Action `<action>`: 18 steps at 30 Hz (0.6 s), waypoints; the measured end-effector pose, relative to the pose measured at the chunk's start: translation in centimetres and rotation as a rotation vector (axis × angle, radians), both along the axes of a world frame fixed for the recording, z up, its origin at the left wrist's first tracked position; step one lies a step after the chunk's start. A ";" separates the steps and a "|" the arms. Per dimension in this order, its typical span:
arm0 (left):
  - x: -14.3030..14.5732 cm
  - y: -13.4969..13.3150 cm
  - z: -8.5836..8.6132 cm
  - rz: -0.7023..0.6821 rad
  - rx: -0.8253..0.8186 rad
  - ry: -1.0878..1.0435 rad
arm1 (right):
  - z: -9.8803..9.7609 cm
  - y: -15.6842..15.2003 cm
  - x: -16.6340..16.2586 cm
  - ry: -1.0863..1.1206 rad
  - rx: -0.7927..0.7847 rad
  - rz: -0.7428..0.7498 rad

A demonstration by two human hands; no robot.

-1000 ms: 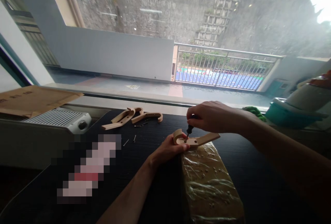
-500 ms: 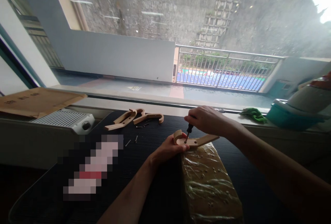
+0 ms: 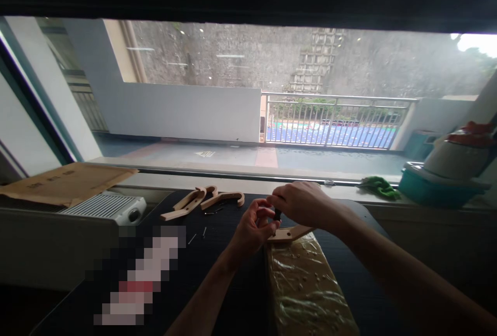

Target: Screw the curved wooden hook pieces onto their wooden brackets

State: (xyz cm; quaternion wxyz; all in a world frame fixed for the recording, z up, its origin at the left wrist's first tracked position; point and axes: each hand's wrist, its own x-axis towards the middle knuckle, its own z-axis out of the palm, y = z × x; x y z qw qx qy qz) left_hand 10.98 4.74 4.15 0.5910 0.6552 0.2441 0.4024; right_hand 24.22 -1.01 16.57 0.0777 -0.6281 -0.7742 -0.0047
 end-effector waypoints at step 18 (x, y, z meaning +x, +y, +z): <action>-0.7 -0.5 -0.8 0.059 0.157 0.110 | -13.6 -3.0 9.4 1.097 -0.097 -0.073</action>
